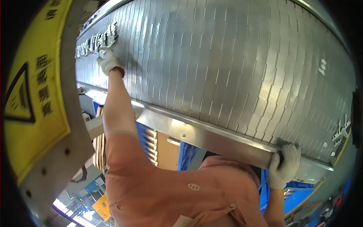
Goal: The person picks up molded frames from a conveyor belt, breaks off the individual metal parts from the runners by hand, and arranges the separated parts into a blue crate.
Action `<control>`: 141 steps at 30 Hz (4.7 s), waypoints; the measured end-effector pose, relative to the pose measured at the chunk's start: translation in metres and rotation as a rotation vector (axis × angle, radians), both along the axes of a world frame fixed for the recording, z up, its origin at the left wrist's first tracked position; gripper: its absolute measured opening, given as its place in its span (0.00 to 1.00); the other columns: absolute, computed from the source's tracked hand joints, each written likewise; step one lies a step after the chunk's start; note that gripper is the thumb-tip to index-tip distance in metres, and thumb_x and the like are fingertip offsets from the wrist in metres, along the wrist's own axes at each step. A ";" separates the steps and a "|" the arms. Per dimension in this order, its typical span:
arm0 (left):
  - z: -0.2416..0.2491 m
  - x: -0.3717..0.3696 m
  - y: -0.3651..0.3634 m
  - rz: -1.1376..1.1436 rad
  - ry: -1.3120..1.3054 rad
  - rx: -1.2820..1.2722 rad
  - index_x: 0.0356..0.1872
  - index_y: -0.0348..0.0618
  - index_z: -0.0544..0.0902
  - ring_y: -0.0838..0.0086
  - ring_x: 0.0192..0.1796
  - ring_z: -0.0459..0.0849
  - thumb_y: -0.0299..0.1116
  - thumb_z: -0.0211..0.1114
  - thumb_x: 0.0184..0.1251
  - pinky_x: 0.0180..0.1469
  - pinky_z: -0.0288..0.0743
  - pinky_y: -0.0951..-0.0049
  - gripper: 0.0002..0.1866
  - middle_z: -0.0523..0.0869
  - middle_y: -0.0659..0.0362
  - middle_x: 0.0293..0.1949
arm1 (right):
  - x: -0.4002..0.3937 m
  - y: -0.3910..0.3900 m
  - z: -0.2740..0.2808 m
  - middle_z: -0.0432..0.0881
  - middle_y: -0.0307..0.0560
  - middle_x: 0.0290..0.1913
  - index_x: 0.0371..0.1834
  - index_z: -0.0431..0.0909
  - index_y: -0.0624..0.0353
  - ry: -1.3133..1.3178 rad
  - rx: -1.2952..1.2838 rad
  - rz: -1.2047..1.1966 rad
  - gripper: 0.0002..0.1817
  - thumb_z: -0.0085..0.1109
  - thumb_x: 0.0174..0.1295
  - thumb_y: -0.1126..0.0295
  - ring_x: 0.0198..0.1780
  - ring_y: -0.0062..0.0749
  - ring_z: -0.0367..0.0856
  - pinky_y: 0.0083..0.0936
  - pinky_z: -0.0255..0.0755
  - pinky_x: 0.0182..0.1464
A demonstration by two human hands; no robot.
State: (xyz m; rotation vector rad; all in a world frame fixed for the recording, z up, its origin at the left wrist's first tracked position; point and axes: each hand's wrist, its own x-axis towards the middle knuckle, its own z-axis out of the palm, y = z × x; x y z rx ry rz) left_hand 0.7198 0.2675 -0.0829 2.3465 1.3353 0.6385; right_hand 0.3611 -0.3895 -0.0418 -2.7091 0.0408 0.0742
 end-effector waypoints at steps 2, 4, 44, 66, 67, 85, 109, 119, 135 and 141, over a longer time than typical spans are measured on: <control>-0.012 0.016 0.032 -0.100 -0.183 -0.150 0.88 0.36 0.68 0.51 0.58 0.91 0.58 0.77 0.69 0.62 0.81 0.57 0.54 0.90 0.39 0.63 | -0.007 0.000 -0.003 0.89 0.60 0.56 0.54 0.87 0.62 0.022 -0.047 -0.011 0.17 0.68 0.66 0.67 0.66 0.65 0.86 0.73 0.68 0.83; -0.022 0.032 0.065 -0.202 -0.359 -0.307 0.88 0.38 0.69 0.60 0.41 0.95 0.50 0.81 0.69 0.44 0.88 0.59 0.51 0.94 0.46 0.52 | -0.011 -0.004 -0.005 0.88 0.60 0.60 0.59 0.85 0.63 0.059 -0.065 0.003 0.19 0.67 0.70 0.63 0.69 0.66 0.85 0.75 0.66 0.83; 0.091 -0.225 -0.438 -1.226 0.114 -0.300 0.61 0.49 0.94 0.56 0.47 0.97 0.49 0.76 0.77 0.54 0.88 0.60 0.20 0.97 0.46 0.45 | 0.064 -0.041 0.015 0.94 0.67 0.56 0.63 0.89 0.67 0.051 0.699 -0.410 0.32 0.62 0.79 0.45 0.60 0.65 0.91 0.49 0.81 0.66; 0.137 -0.266 -0.553 -1.787 0.192 0.014 0.53 0.50 0.94 0.54 0.40 0.96 0.49 0.75 0.76 0.44 0.87 0.55 0.16 0.95 0.52 0.35 | 0.063 -0.115 0.037 0.93 0.69 0.51 0.56 0.90 0.66 -0.207 0.613 -0.736 0.41 0.51 0.82 0.31 0.56 0.69 0.91 0.52 0.81 0.60; 0.136 -0.267 -0.554 -1.789 0.197 0.022 0.53 0.51 0.94 0.55 0.42 0.96 0.50 0.73 0.78 0.45 0.87 0.54 0.16 0.96 0.54 0.36 | 0.060 -0.115 0.043 0.93 0.69 0.51 0.57 0.90 0.66 -0.219 0.594 -0.717 0.43 0.51 0.81 0.30 0.56 0.69 0.90 0.52 0.81 0.61; 0.144 -0.196 -0.546 -1.379 0.501 -0.641 0.63 0.35 0.90 0.51 0.58 0.96 0.71 0.61 0.76 0.65 0.83 0.58 0.43 0.97 0.44 0.54 | 0.032 -0.081 0.054 0.85 0.55 0.33 0.43 0.86 0.70 -0.069 1.004 -0.512 0.33 0.62 0.81 0.42 0.40 0.38 0.86 0.41 0.79 0.48; 0.151 -0.188 -0.582 -1.449 0.517 -1.234 0.74 0.26 0.81 0.64 0.55 0.95 0.59 0.61 0.86 0.59 0.89 0.62 0.39 0.93 0.44 0.58 | 0.021 -0.110 0.020 0.82 0.50 0.28 0.38 0.85 0.67 -0.167 0.856 -0.469 0.31 0.65 0.81 0.43 0.34 0.33 0.81 0.39 0.77 0.41; 0.156 -0.202 -0.587 -1.538 0.563 -0.265 0.59 0.32 0.88 0.53 0.51 0.96 0.70 0.62 0.76 0.61 0.84 0.56 0.42 0.96 0.46 0.43 | 0.012 -0.100 0.039 0.83 0.54 0.28 0.33 0.82 0.66 -0.141 0.830 -0.487 0.28 0.71 0.76 0.48 0.32 0.33 0.83 0.39 0.77 0.39; 0.111 -0.218 -0.560 -1.522 0.275 -0.583 0.52 0.37 0.90 0.49 0.46 0.94 0.66 0.49 0.88 0.56 0.84 0.53 0.38 0.96 0.45 0.40 | 0.050 -0.115 0.018 0.94 0.55 0.50 0.60 0.90 0.64 0.141 1.450 -0.373 0.29 0.60 0.83 0.44 0.54 0.34 0.94 0.34 0.84 0.58; 0.122 -0.230 -0.569 -1.402 0.245 -0.543 0.50 0.36 0.90 0.48 0.45 0.94 0.65 0.49 0.89 0.55 0.84 0.53 0.38 0.95 0.45 0.40 | 0.064 -0.092 0.066 0.96 0.62 0.44 0.58 0.91 0.63 -0.151 0.508 -0.589 0.36 0.56 0.81 0.36 0.51 0.58 0.96 0.47 0.85 0.57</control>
